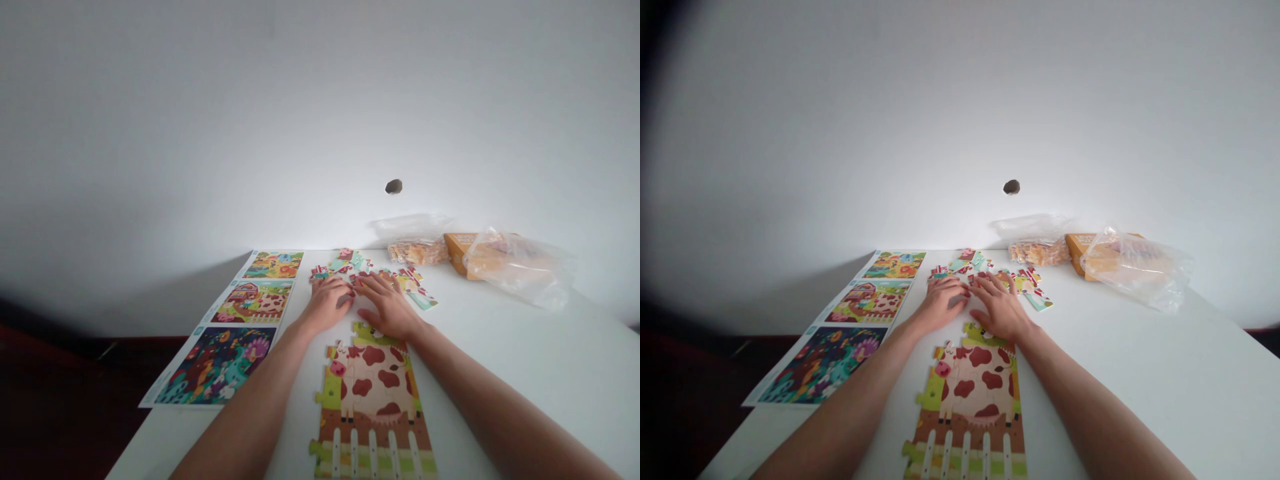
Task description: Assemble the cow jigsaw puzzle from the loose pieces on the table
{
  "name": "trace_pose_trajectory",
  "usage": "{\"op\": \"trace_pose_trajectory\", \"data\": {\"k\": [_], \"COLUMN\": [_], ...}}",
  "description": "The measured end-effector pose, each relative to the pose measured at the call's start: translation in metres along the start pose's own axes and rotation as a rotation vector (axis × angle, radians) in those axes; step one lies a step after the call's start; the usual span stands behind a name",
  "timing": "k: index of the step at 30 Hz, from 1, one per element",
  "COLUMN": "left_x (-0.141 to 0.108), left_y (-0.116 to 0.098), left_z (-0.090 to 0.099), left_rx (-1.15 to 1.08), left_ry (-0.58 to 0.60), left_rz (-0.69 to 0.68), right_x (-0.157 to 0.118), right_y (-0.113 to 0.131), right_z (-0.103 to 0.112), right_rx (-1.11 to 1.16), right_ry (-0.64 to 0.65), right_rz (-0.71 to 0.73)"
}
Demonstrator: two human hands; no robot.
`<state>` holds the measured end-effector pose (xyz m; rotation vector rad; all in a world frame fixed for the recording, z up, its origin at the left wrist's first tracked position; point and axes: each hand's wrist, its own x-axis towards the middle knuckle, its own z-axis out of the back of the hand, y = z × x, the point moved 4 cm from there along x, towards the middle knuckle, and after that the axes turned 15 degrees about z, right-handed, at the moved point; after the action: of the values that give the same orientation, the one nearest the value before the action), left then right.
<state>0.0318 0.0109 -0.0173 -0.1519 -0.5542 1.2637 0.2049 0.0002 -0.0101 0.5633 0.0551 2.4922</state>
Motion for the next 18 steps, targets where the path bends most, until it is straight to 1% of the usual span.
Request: {"op": "trace_pose_trajectory", "data": {"k": [1, 3, 5, 9, 13, 18], "left_x": [0.0, 0.001, 0.001, 0.0, 0.0, 0.002], "left_y": [0.002, 0.008, 0.012, 0.008, 0.004, 0.004], "left_z": [0.0, -0.001, -0.003, -0.003, -0.001, -0.006], "left_rx": [0.021, 0.073, 0.121, 0.173, 0.199, 0.228], "left_ry": [-0.024, -0.06, -0.053, -0.009, 0.017, 0.092], "left_rz": [0.04, 0.142, 0.204, 0.207, 0.227, 0.235], "right_x": [0.0, -0.001, -0.001, -0.002, -0.001, -0.002], "right_y": [0.001, 0.002, 0.0, -0.005, -0.007, -0.011], "right_z": [-0.003, -0.006, -0.007, -0.002, 0.0, 0.001], "right_rx": [0.01, 0.009, -0.021, -0.095, -0.128, -0.139], "right_ry": [0.03, 0.06, 0.039, -0.042, -0.056, -0.076], "right_rz": [0.018, 0.003, -0.043, -0.105, -0.125, -0.153]}}
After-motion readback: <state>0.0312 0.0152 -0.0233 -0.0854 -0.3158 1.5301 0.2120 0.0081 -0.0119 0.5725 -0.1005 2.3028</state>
